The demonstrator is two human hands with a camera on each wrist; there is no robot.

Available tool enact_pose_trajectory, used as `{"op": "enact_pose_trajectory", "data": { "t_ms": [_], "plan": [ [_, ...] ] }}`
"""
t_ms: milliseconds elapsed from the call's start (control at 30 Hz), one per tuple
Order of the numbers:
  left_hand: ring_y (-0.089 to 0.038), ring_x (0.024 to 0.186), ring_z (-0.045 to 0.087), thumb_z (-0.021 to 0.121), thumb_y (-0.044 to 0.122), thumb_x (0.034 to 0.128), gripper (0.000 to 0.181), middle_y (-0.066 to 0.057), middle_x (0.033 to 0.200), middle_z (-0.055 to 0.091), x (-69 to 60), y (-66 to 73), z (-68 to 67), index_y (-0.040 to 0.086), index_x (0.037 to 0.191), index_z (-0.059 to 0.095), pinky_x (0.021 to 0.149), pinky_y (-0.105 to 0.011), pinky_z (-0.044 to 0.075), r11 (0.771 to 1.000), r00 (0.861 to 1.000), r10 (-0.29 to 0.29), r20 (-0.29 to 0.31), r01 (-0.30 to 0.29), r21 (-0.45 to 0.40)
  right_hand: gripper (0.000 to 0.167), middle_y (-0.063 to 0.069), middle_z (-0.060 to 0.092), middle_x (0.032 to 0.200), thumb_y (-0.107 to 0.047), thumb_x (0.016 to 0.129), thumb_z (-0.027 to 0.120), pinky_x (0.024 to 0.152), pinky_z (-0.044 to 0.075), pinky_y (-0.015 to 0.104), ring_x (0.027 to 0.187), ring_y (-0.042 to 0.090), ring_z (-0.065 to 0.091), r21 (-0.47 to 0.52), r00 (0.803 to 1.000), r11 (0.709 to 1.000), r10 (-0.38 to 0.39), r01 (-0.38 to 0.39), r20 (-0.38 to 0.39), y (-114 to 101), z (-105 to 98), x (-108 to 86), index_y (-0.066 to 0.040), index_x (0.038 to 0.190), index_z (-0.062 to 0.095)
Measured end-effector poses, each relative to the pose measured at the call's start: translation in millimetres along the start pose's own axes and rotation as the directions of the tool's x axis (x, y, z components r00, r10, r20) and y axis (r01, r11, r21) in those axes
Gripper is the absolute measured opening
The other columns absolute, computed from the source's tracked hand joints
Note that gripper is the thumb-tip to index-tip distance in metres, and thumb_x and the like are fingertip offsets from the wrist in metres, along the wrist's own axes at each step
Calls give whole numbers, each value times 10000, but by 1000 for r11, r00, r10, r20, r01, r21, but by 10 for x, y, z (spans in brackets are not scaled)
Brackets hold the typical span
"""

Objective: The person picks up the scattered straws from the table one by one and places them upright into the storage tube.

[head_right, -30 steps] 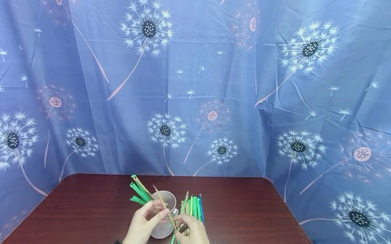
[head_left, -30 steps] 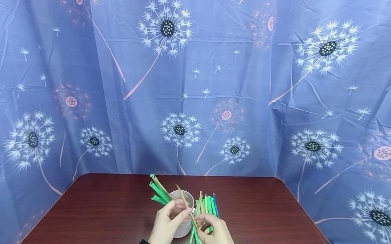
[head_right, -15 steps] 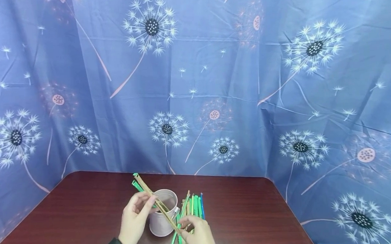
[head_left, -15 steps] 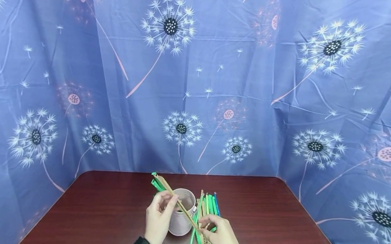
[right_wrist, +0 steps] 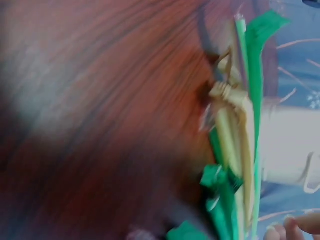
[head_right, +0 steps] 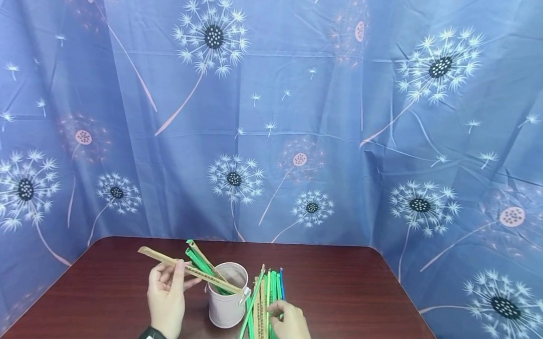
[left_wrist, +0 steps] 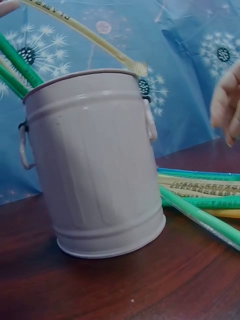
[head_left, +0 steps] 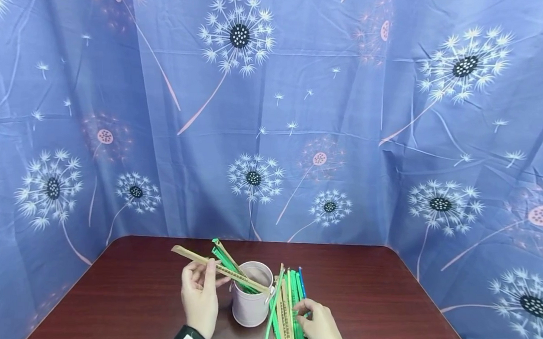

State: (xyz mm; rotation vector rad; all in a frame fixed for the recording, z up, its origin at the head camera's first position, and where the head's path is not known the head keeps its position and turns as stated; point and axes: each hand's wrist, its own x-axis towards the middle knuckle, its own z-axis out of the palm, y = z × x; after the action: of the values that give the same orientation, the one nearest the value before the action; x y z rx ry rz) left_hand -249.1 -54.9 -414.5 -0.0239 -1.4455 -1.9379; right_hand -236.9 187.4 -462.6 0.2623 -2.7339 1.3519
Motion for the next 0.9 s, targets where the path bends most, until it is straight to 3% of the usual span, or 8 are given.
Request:
{"op": "enact_pose_trajectory", "data": {
  "t_ms": [133,300,467,633,900],
  "plan": [
    [-26,769,659,521,86,1025,101,83,932,641,39,-24,-34,75,1095,449,599,-266,617,998,999,-3,-48,0,-62,195,32,657,849,-2,819,616,493,524,227,655,106,573,-4,998,998,61,-61,14,78,-21,11,7,1006,673],
    [-47,775,619,509,114,1033,111,-2,966,580,58,-39,-49,96,1106,427,608,-261,619,995,996,-29,-80,21,-101,214,6,630,795,-13,790,636,553,486,255,648,97,546,-85,998,995,54,-50,45,184,-23,17,-2,1002,666],
    [-5,779,631,564,98,1007,124,16,948,586,40,-71,-49,39,1055,466,603,-254,615,1000,997,-17,-80,16,-8,211,1,619,782,-25,790,687,595,508,305,649,128,582,-137,991,988,90,-76,100,247,-4,40,1,994,640],
    [22,729,643,616,55,972,169,95,812,607,4,-102,-50,-65,1012,505,611,-249,616,991,999,-12,-40,17,129,224,11,627,760,-45,787,729,571,511,280,585,118,600,-148,988,985,102,-84,119,257,12,47,11,980,630],
    [-10,718,658,708,126,922,181,-29,843,656,-53,-145,-80,-16,964,604,607,-229,614,954,997,-79,24,69,293,288,9,613,733,-50,764,740,558,498,258,585,104,584,-139,990,989,75,-58,123,255,19,24,58,1008,633]
  ]
}}
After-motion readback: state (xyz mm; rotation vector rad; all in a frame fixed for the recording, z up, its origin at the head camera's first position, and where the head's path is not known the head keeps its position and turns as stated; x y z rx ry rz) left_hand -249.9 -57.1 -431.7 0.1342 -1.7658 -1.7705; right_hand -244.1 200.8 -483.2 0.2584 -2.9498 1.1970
